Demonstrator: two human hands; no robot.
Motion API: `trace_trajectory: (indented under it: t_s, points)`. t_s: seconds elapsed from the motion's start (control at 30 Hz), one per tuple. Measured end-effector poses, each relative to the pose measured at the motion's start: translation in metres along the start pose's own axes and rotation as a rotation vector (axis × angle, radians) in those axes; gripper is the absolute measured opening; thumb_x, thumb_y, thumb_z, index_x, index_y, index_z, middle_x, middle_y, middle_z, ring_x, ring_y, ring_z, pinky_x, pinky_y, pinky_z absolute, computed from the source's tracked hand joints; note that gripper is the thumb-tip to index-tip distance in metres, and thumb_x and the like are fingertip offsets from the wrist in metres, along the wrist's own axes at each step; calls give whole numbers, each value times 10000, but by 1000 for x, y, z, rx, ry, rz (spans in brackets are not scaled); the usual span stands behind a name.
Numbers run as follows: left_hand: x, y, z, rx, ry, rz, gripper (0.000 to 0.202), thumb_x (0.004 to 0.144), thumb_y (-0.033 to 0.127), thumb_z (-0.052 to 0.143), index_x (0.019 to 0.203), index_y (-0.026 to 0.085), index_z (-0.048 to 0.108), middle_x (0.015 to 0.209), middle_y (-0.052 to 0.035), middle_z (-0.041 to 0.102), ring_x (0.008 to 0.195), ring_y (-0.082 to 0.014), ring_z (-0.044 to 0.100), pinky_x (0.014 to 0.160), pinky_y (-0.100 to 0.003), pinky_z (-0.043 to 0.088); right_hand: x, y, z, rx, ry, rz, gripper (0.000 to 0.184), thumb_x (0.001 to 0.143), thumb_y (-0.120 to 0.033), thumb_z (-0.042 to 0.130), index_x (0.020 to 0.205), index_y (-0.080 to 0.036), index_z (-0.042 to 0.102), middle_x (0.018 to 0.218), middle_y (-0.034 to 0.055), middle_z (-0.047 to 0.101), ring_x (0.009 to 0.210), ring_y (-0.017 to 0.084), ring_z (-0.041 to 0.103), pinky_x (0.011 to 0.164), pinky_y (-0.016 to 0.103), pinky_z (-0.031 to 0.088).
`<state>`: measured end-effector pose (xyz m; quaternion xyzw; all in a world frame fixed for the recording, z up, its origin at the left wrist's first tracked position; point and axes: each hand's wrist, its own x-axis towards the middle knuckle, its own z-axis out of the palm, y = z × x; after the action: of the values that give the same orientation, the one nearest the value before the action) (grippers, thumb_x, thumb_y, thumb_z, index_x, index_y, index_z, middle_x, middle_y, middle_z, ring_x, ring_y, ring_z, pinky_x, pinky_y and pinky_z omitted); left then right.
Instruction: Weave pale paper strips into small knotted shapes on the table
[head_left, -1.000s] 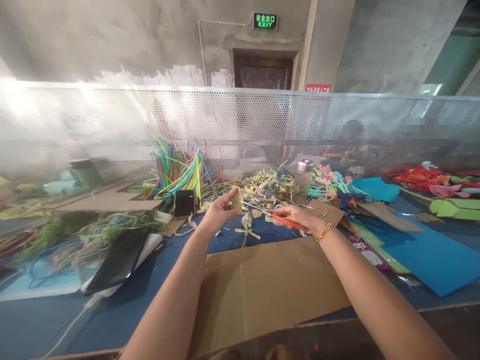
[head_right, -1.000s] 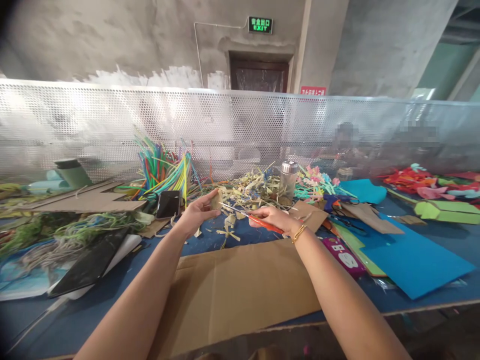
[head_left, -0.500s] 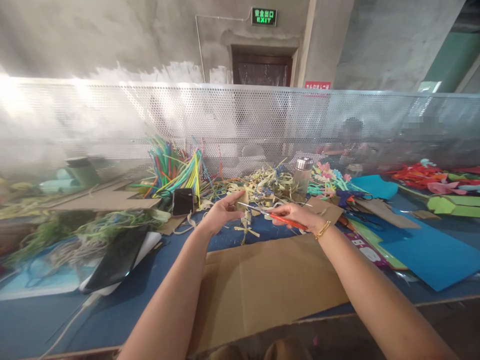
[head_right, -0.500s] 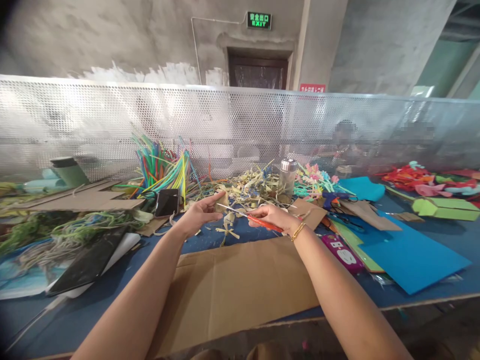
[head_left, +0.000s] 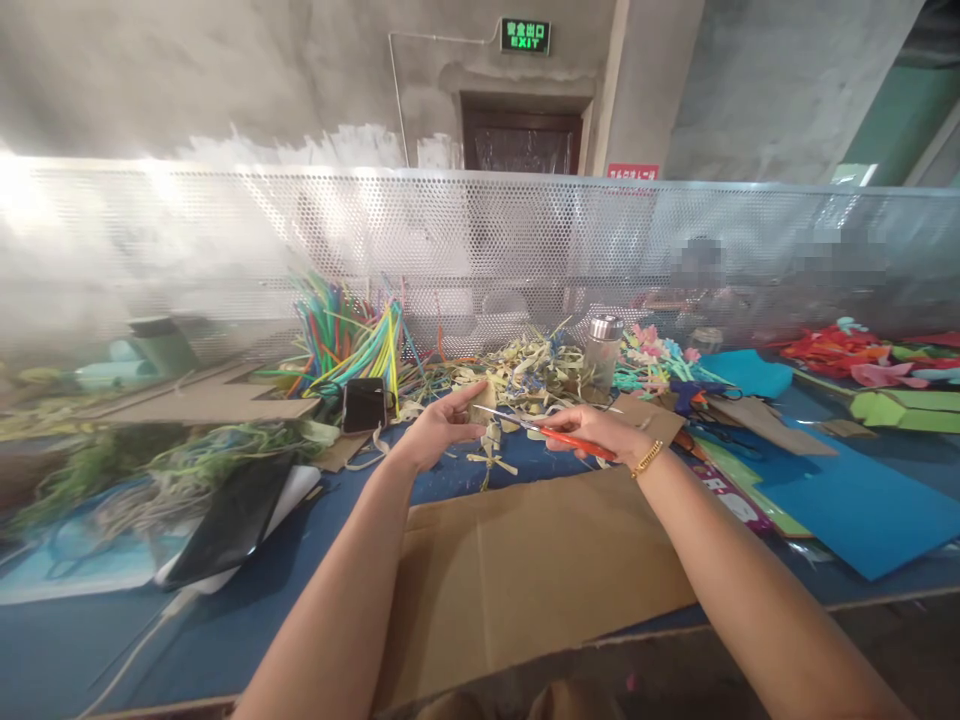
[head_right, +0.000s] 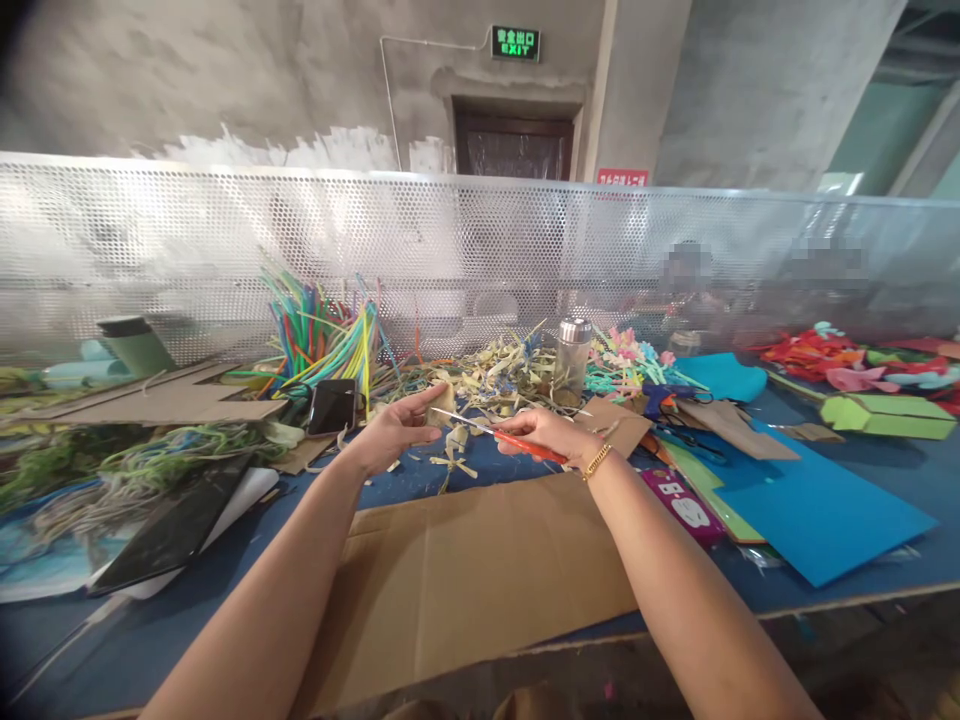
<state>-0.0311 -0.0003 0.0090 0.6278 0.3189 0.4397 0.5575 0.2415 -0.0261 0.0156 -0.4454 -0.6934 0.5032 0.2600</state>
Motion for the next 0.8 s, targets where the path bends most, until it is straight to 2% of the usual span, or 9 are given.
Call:
trace_trajectory:
  t_s: [0.17,0.33,0.47,0.7,0.8]
  points:
    - [-1,0,0,11,-47,17,786,575,150,767,1315,242,520,1161,-59,646,901,-162,591,763,-285,465,0,0,-2,-28,-18,8,456,706,-364,727,1126,-196,672,920,57,697,502,29,506,393,122,374]
    - [-3,2,0,15,-70,0,797,602,132,760,1347,208,486,945,-33,679,829,-146,572,721,-263,443,1,3,-3,-27,-42,-2,480,701,-383,730,1142,-205,664,874,39,690,466,15,445,396,133,366]
    - [-3,3,1,11,-71,0,787,605,123,754,1342,207,492,871,-18,672,794,-140,566,690,-255,433,1,4,-3,-27,-57,-14,474,706,-392,721,1140,-208,665,862,36,692,455,13,437,394,137,360]
    - [-2,2,-1,19,-79,13,782,591,153,766,1326,236,511,1097,-52,659,832,-137,574,700,-250,447,-7,-6,-1,-51,-14,17,449,724,-364,701,1139,-196,665,880,53,702,492,27,501,399,124,369]
    - [-2,1,-1,37,-86,12,775,604,167,761,1331,243,503,1118,-57,657,823,-138,579,686,-249,451,-7,-8,1,-61,2,34,458,720,-365,706,1138,-182,665,853,53,700,471,20,478,394,122,362]
